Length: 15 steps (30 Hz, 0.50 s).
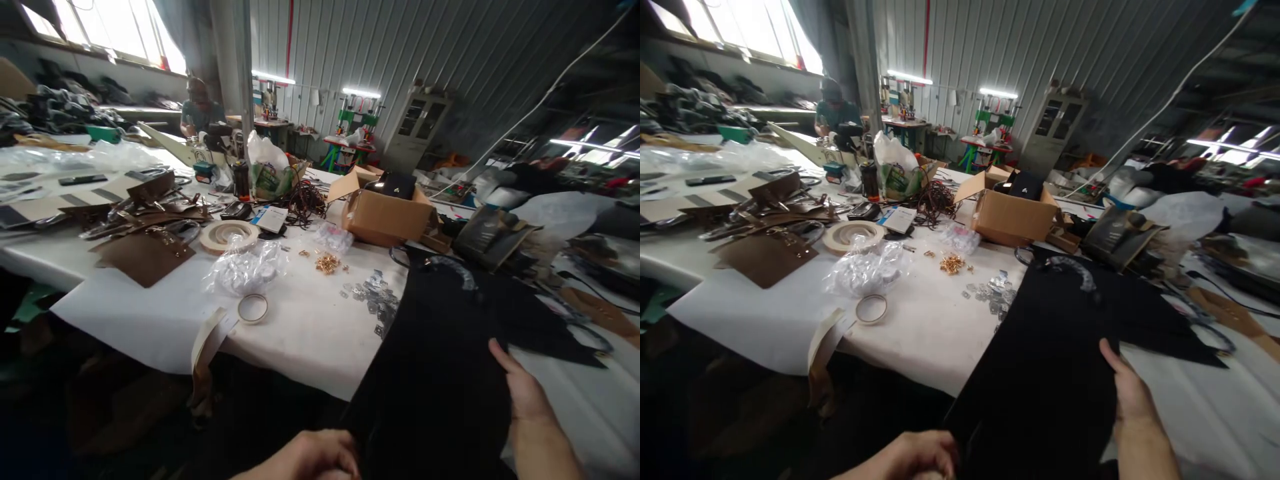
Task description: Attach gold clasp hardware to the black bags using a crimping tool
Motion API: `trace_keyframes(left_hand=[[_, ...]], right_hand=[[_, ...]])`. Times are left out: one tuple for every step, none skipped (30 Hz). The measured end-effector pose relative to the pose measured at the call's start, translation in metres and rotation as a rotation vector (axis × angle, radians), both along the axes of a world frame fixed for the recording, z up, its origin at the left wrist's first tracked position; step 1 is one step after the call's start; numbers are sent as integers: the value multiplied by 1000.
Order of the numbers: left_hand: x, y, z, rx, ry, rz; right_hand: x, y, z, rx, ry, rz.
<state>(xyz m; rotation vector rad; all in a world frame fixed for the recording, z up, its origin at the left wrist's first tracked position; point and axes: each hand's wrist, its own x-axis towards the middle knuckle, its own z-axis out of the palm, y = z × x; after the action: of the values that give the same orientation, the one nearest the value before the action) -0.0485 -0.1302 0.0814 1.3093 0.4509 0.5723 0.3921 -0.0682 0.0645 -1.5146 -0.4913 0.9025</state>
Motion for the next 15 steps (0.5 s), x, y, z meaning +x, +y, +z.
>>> trace_keyframes(left_hand=[[-12, -3, -5, -4, 53, -31], [-24, -5, -8, -36, 110, -42], [-36, -7, -11, -86, 158, -45], [-47, -7, -13, -145, 188, -40], [-58, -7, -14, -203, 197, -28], [-67, -5, -15, -253, 189, -8], [-74, -3, -16, -285, 169, 26], [-78, 1, -16, -300, 142, 73], [-80, 5, -17, -303, 111, 132], [-78, 10, -18, -305, 83, 199], [-73, 16, -19, -312, 55, 269], [-65, 22, -20, -334, 25, 344], [-56, 29, -21, -370, -6, 420], [-45, 36, -22, -413, -41, 489], [-34, 44, -24, -462, -76, 550]], right_hand=[[1, -2, 4, -21, -18, -14], [1, -6, 6, -55, -26, -27], [1, -11, 6, -85, -33, -30], [-1, -16, 5, -89, -48, -23], [-5, -22, 3, -90, -58, -4], [-11, -28, -1, -94, -58, 28], [-20, -33, -5, -100, -53, 83], [-33, -37, -9, -102, -52, 159], [-47, -39, -13, -96, -61, 249], [-63, -40, -17, -82, -76, 351], [-79, -39, -21, -60, -88, 459], [-95, -37, -25, -40, -91, 563], [-109, -34, -28, -26, -89, 654], [-121, -30, -32, -25, -88, 730], [-130, -27, -36, -35, -103, 782]])
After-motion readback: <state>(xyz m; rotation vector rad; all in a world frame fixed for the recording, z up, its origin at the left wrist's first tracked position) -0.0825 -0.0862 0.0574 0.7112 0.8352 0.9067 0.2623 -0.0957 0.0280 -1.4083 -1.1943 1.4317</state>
